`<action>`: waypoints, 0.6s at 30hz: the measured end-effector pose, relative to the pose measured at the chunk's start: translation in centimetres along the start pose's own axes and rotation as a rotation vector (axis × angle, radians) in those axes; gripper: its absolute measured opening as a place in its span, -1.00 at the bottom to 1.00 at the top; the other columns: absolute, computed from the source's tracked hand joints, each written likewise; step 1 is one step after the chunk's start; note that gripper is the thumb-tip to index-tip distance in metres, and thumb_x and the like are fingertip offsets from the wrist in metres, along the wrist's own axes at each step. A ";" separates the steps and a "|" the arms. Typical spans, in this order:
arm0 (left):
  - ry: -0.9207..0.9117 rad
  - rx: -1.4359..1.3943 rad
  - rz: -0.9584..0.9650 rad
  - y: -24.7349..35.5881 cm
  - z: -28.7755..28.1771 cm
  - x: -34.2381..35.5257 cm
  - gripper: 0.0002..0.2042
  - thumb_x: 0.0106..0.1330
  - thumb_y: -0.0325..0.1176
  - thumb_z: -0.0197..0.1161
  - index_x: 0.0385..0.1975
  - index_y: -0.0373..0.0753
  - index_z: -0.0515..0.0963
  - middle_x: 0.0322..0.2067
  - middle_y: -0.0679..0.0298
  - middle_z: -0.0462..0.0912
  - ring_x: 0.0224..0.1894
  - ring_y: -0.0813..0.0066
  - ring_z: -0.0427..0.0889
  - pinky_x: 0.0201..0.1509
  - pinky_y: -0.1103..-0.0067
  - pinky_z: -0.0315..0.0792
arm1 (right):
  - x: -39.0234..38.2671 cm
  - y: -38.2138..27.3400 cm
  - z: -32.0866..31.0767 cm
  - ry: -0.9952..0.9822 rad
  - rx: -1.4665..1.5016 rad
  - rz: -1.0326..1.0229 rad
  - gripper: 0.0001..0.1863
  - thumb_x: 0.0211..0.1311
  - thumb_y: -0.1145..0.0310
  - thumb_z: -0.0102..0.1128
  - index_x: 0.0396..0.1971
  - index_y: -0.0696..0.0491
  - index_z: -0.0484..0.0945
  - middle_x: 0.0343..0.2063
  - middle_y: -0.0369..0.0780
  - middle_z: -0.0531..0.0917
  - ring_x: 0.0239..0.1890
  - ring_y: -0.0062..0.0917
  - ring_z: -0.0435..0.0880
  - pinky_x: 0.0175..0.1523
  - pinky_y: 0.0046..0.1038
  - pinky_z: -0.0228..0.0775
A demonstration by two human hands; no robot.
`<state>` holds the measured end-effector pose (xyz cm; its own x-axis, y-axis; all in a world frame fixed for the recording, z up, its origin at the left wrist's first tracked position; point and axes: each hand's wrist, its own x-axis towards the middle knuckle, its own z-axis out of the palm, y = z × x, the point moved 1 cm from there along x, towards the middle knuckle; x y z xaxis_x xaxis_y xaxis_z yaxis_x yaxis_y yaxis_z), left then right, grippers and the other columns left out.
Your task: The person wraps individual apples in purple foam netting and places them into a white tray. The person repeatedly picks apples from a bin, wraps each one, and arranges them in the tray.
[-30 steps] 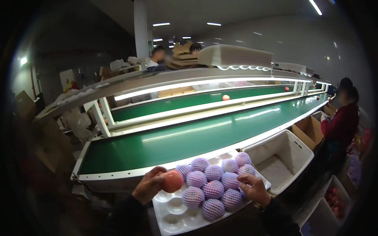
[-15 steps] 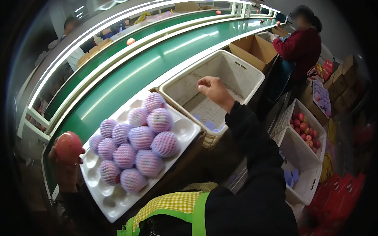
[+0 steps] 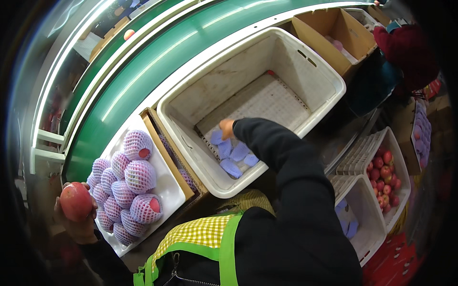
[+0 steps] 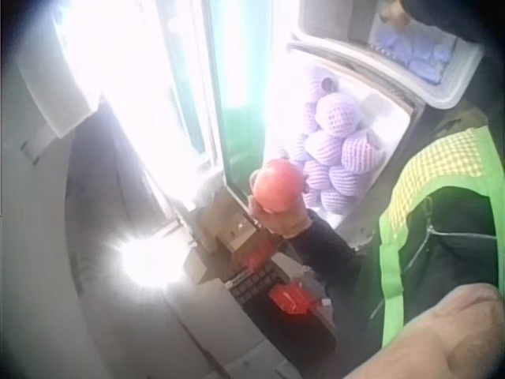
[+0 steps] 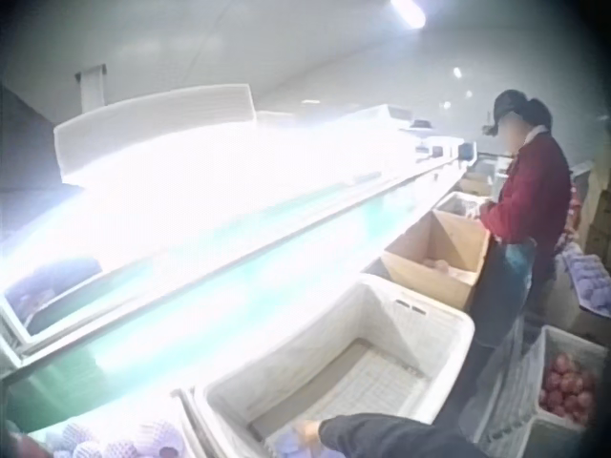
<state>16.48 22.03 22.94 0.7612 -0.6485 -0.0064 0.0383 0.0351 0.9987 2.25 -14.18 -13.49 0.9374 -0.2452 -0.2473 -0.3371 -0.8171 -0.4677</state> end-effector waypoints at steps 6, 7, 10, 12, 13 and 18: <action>0.061 0.390 0.245 -1.6 -1.2 0.1 -0.53 0.09 0.05 -0.05 -0.27 -0.29 0.28 -0.38 -0.02 0.46 -0.52 0.22 0.51 -0.56 0.49 0.42 | 2.6 -2.6 5.2 -0.107 -0.181 0.052 -0.65 -0.10 0.42 0.00 -0.20 0.06 0.46 -0.25 -0.02 0.55 -0.17 -0.20 0.53 -0.10 -0.28 0.38; 0.023 0.279 0.214 -1.9 -1.6 0.3 -0.55 0.09 0.02 -0.04 -0.29 -0.31 0.30 -0.39 -0.02 0.47 -0.48 0.21 0.52 -0.49 0.44 0.45 | 3.0 -2.7 5.4 -0.079 -0.191 0.003 -0.69 -0.10 0.43 0.01 -0.25 0.06 0.49 -0.25 -0.06 0.56 -0.17 -0.23 0.54 -0.08 -0.28 0.37; -0.130 -0.335 -0.190 -1.8 0.0 0.6 -0.62 0.06 -0.07 -0.05 -0.44 -0.34 0.36 -0.44 0.09 0.48 -0.38 0.32 0.52 -0.29 0.48 0.45 | 3.6 -2.5 2.0 -0.056 -0.092 0.042 -0.71 -0.16 0.30 0.06 -0.41 0.15 0.54 -0.36 -0.04 0.59 -0.24 -0.21 0.57 -0.12 -0.25 0.38; -0.179 -0.406 -0.158 -2.5 -0.7 0.8 -0.63 0.09 -0.08 -0.06 -0.42 -0.34 0.37 -0.40 0.07 0.51 -0.36 0.30 0.53 -0.26 0.47 0.44 | 1.8 -5.9 -5.1 -0.062 0.136 0.231 -0.67 -0.14 0.27 0.12 -0.40 0.22 0.52 -0.58 -0.05 0.58 -0.43 -0.40 0.62 -0.36 -0.42 0.44; -0.247 -0.417 -0.162 -2.1 -0.4 1.0 -0.63 0.11 -0.09 -0.05 -0.42 -0.35 0.38 -0.39 0.06 0.50 -0.34 0.30 0.53 -0.25 0.48 0.44 | 0.5 -6.9 -8.2 -0.057 0.351 0.291 -0.69 -0.11 0.29 0.13 -0.38 0.21 0.52 -0.59 -0.10 0.57 -0.44 -0.48 0.61 -0.39 -0.49 0.42; -0.529 -0.522 -0.190 -2.3 1.2 1.9 -0.69 0.18 -0.18 0.01 -0.38 -0.37 0.40 -0.30 0.07 0.48 -0.21 0.31 0.49 -0.12 0.49 0.41 | -5.8 -12.6 -18.9 0.217 1.057 -0.185 -0.71 0.01 0.48 0.08 -0.20 0.20 0.45 -0.34 -0.21 0.54 -0.27 -0.62 0.52 -0.25 -0.58 0.40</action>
<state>17.07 19.81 20.67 0.3049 -0.9522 -0.0187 0.5386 0.1562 0.8279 2.70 -12.32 9.86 0.9417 -0.3362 0.0081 0.0031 -0.0153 -0.9999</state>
